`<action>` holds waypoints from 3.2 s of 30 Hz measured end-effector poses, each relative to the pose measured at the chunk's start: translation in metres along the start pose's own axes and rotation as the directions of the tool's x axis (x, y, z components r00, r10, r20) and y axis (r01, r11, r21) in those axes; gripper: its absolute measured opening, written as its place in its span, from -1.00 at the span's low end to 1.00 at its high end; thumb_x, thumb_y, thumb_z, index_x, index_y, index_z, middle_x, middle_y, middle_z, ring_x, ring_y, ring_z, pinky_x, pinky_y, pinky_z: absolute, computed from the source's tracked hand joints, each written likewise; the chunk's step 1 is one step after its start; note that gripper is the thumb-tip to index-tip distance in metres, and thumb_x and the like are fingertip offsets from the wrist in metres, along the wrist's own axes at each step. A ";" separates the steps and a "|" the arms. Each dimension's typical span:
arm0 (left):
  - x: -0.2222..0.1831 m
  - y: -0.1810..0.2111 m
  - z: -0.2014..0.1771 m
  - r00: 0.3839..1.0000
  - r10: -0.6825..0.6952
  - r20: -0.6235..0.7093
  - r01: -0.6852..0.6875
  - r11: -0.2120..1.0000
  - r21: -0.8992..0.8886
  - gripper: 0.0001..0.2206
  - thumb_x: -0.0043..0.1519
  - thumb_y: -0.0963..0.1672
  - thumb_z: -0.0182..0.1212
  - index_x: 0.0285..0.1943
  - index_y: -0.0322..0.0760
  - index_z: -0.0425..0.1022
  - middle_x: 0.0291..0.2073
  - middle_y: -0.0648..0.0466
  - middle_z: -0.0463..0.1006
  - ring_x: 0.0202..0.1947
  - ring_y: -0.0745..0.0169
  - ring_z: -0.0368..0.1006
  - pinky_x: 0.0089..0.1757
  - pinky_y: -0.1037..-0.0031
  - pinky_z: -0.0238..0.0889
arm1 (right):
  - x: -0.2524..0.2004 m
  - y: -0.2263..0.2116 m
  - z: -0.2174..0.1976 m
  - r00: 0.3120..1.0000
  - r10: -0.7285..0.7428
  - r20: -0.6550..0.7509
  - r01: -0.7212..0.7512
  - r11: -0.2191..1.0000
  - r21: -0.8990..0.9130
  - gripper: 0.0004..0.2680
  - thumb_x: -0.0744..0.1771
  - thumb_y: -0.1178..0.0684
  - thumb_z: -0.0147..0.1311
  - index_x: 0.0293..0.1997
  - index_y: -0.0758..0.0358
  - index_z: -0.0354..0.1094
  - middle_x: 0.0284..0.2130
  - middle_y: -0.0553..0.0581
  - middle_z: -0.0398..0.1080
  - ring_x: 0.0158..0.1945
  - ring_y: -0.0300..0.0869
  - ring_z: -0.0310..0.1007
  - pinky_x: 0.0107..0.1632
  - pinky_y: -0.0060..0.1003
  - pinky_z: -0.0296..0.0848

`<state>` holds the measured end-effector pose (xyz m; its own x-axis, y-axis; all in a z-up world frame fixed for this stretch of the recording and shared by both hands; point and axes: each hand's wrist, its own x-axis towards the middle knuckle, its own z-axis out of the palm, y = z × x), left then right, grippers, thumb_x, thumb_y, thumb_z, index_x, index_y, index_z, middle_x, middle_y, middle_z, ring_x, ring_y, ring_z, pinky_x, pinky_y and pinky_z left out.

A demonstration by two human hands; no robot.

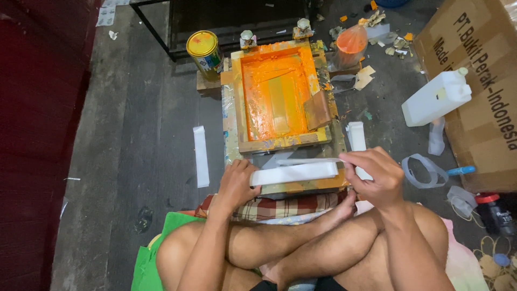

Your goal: Spreading orange ink onto a screen printing frame using a wooden block and preparing the screen with paper strips.

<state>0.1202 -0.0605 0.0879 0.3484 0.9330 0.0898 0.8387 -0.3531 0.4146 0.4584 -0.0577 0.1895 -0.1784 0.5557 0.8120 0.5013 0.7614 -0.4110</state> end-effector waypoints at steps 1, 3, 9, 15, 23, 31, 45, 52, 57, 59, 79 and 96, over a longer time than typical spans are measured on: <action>0.000 0.000 0.001 1.000 0.000 0.002 0.000 1.000 0.000 -0.58 -0.08 -0.07 0.50 -0.06 -0.37 0.66 -0.23 -0.09 0.57 -0.13 -0.08 0.42 -0.20 0.22 0.26 | -0.001 0.001 -0.001 1.000 0.002 0.000 -0.002 1.000 0.000 -0.88 0.27 0.32 0.22 -0.23 0.25 0.61 -0.38 0.10 0.59 -0.50 -0.06 0.43 -0.31 -0.25 0.45; 0.001 -0.001 0.003 0.999 -0.025 0.024 0.024 0.999 0.041 -0.59 -0.07 -0.05 0.50 -0.07 -0.30 0.65 -0.21 -0.03 0.57 -0.10 -0.05 0.41 -0.16 0.22 0.27 | -0.003 0.003 -0.002 1.000 -0.027 -0.004 0.027 1.000 -0.006 -0.88 0.26 0.33 0.23 -0.25 0.26 0.60 -0.38 0.09 0.60 -0.51 -0.08 0.45 -0.31 -0.24 0.44; 0.001 0.007 -0.005 0.997 -0.061 0.038 0.059 0.998 0.036 -0.60 -0.08 -0.03 0.48 -0.09 -0.24 0.63 -0.18 0.00 0.54 -0.07 -0.02 0.39 -0.13 0.22 0.27 | 0.003 -0.008 0.001 0.995 -0.070 0.070 0.069 0.997 0.023 -0.90 0.26 0.33 0.20 -0.30 0.27 0.57 -0.35 0.12 0.61 -0.51 -0.06 0.51 -0.32 -0.24 0.44; 0.026 0.009 -0.020 0.947 -0.070 -0.313 0.024 0.989 -0.148 -0.57 0.17 0.07 0.34 0.11 -0.20 0.55 -0.09 -0.01 0.46 -0.01 -0.03 0.39 -0.01 0.20 0.24 | 0.000 -0.014 0.005 0.981 -0.156 0.117 0.153 0.988 0.033 -0.90 0.24 0.31 0.17 -0.30 0.25 0.57 -0.34 0.12 0.59 -0.51 -0.08 0.48 -0.30 -0.25 0.46; 0.066 -0.026 0.023 0.936 0.230 -0.268 -0.128 0.928 0.348 -0.59 0.06 0.03 0.44 0.05 -0.15 0.59 -0.15 0.08 0.53 0.14 0.06 0.35 0.13 0.10 0.10 | -0.009 -0.020 0.021 0.964 -0.233 0.131 0.232 0.972 0.025 -0.92 0.25 0.23 0.16 -0.34 0.18 0.57 -0.38 0.11 0.54 -0.52 -0.11 0.41 -0.33 -0.24 0.45; 0.067 -0.010 0.004 0.902 0.226 -0.368 -0.084 0.927 0.365 -0.65 0.11 0.02 0.44 0.00 -0.13 0.58 -0.23 0.13 0.51 0.07 0.16 0.41 0.10 0.09 0.02 | -0.002 -0.030 0.038 0.950 -0.254 0.184 0.257 0.966 0.009 -0.86 0.25 0.23 0.12 -0.28 0.10 0.60 -0.44 0.04 0.42 -0.54 -0.16 0.31 -0.37 -0.28 0.41; 0.063 0.001 0.001 0.914 0.123 -0.387 -0.013 0.961 0.276 -0.64 0.12 -0.01 0.44 0.05 -0.16 0.60 -0.17 0.12 0.53 0.25 0.13 0.35 0.15 0.11 0.07 | -0.015 -0.003 0.107 0.926 -0.061 0.372 0.201 0.915 -0.351 -0.86 0.27 0.21 0.15 -0.48 0.06 0.33 -0.50 -0.08 0.32 -0.43 -0.18 0.33 -0.28 -0.27 0.27; 0.060 0.000 0.010 0.918 0.116 -0.379 -0.004 0.959 0.284 -0.66 0.13 -0.02 0.46 0.04 -0.15 0.62 -0.18 0.11 0.55 0.24 0.14 0.34 0.17 0.10 0.06 | -0.027 0.009 0.119 0.920 0.057 0.389 0.125 0.897 -0.425 -0.87 0.25 0.16 0.22 -0.51 0.03 0.39 -0.45 -0.08 0.33 -0.37 -0.18 0.30 -0.24 -0.25 0.18; 0.060 0.000 0.011 0.916 0.116 -0.384 -0.004 0.960 0.281 -0.66 0.12 -0.03 0.47 0.04 -0.17 0.63 -0.17 0.10 0.56 0.24 0.13 0.33 0.18 0.10 0.05 | -0.032 0.016 0.126 0.902 0.125 0.413 0.078 0.894 -0.442 -0.95 0.25 0.11 0.24 -0.44 0.03 0.49 -0.42 -0.06 0.37 -0.32 -0.16 0.35 -0.22 -0.22 0.17; 0.061 0.000 0.011 0.917 0.113 -0.381 0.000 0.959 0.284 -0.66 0.12 -0.03 0.47 0.04 -0.16 0.63 -0.17 0.11 0.57 0.24 0.13 0.33 0.18 0.10 0.05 | -0.036 0.017 0.127 0.898 0.132 0.420 0.075 0.894 -0.441 -0.98 0.24 0.10 0.21 -0.42 0.03 0.50 -0.40 -0.05 0.39 -0.32 -0.15 0.35 -0.21 -0.20 0.17; 0.060 0.002 0.009 0.916 0.115 -0.383 -0.002 0.959 0.284 -0.64 0.06 -0.06 0.52 0.02 -0.20 0.61 -0.20 0.11 0.52 0.22 0.11 0.32 0.19 0.10 0.06 | -0.048 0.011 0.136 0.869 0.213 0.446 0.060 0.850 -0.523 -0.72 0.14 0.09 0.07 -0.12 0.08 0.57 -0.45 -0.01 0.14 -0.37 -0.08 0.15 -0.27 -0.17 0.05; 0.061 -0.003 0.018 0.930 0.101 -0.354 -0.001 0.963 0.270 -0.63 0.04 -0.07 0.52 0.02 -0.18 0.61 -0.20 0.10 0.53 0.23 0.11 0.32 0.19 0.09 0.04 | -0.054 0.020 0.141 0.851 0.260 0.456 0.010 0.860 -0.510 -0.67 0.15 0.06 0.06 -0.05 0.08 0.59 -0.45 0.04 0.18 -0.37 -0.04 0.19 -0.27 -0.14 0.09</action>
<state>0.1461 -0.0032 0.0762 0.2601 0.8565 0.4457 0.9200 -0.3600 0.1549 0.3585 -0.0258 0.0787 -0.4073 0.8233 0.3952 0.8611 0.4904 -0.1341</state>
